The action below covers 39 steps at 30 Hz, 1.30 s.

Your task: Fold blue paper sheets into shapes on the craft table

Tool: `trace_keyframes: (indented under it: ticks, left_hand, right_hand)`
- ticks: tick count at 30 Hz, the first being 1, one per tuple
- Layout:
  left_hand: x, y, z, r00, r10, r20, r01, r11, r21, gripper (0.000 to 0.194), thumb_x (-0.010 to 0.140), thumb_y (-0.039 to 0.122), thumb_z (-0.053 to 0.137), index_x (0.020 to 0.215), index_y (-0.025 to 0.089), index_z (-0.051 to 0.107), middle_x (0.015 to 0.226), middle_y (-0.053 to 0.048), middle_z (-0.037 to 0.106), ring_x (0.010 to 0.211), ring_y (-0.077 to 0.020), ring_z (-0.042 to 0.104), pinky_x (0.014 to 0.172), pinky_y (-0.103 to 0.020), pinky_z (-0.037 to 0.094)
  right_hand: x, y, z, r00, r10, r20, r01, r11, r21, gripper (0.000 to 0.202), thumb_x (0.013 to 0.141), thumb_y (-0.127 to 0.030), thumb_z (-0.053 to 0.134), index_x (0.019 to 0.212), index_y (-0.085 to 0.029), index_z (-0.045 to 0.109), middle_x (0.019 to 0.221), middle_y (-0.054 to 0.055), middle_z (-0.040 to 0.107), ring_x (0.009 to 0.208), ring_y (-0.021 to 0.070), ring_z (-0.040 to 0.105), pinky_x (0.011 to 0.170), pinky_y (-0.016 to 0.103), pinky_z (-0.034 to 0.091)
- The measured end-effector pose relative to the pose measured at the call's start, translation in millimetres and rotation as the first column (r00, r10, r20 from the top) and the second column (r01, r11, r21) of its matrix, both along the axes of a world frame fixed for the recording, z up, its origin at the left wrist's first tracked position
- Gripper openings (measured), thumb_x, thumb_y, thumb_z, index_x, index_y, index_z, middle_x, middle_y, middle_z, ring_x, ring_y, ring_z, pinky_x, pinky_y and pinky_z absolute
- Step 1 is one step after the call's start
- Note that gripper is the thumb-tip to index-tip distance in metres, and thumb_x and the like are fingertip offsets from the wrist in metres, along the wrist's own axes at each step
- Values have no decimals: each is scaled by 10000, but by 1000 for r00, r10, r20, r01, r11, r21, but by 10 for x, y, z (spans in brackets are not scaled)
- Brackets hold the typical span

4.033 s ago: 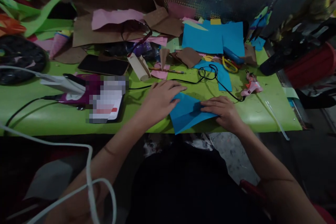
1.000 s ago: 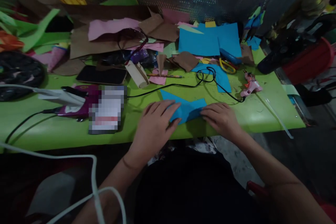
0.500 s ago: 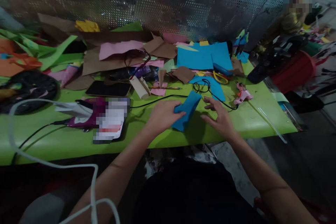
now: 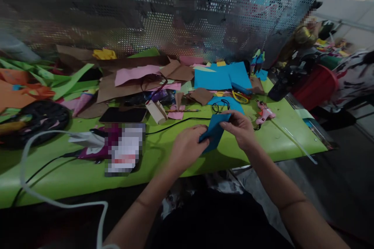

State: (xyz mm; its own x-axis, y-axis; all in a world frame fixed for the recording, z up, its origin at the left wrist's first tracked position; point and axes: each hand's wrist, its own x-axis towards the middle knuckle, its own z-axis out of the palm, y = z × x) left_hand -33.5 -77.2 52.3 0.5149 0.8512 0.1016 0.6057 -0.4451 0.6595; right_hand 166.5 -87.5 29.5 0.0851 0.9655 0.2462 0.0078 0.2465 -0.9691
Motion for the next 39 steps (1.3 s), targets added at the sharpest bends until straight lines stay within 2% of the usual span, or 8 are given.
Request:
trace_keyframes:
  ticks: [2,5,9,13,16,27,32,39]
  left_hand:
    - [-65,17,57,997,-62,-45,64,997,48,186,896,280,565,729,200,586,800,-21,657,750,-188,591,646,-303,371]
    - [-165,61,99,992,-129,12,129,991,45,278,956,409,529,788,201,608,788,-8,643,749,-175,582,651,-292,371]
    - [-259,124,144,982,-183,35,185,982,-33,304,983,399,456,832,198,628,807,-10,647,763,-169,591,672,-283,394]
    - [-308,198,200,982,-188,11,188,979,-72,336,973,433,436,830,197,628,801,-10,646,745,-168,587,676,-285,405]
    - [-334,257,210,978,-207,6,206,971,-124,378,971,481,432,818,195,627,769,1,629,719,-160,581,659,-277,406]
    - [-327,307,225,972,-236,-4,233,960,-155,391,959,502,447,817,202,655,774,7,670,725,-155,599,668,-262,421]
    - [-279,307,241,958,-284,-41,275,950,-148,373,958,466,428,805,204,645,771,-1,666,721,-164,590,648,-272,413]
    - [-237,316,231,951,-306,-50,295,944,-149,284,933,369,438,819,208,642,802,-13,681,744,-178,601,666,-281,426]
  right_hand:
    - [39,11,45,1000,2,8,-2,1000,-4,298,697,-406,860,887,-234,708,807,-11,665,738,152,581,694,281,485]
    - [92,-7,91,1000,28,11,-28,999,28,270,705,-386,846,858,-231,687,853,12,683,809,177,622,742,308,509]
    - [167,-47,122,992,100,75,-108,987,117,176,776,-321,775,771,-220,631,987,69,713,1009,233,658,855,371,519]
    - [229,-73,119,991,119,58,-125,986,108,233,773,-344,766,732,-218,574,1071,103,722,1031,264,663,781,366,527]
    - [246,-88,103,993,117,-8,-117,993,33,290,740,-392,804,798,-224,574,1076,102,725,971,255,673,735,350,536]
    - [272,-91,47,982,179,-67,-181,983,-13,465,749,-465,831,1131,-256,667,1085,60,730,1039,220,676,910,363,555]
    - [227,-95,2,986,138,-93,-144,987,-70,415,699,-455,869,1023,-241,724,1012,46,721,949,200,670,778,306,574]
    - [172,-98,4,960,176,-217,-200,975,-97,383,624,-450,915,877,-231,728,838,8,684,723,147,628,616,262,543]
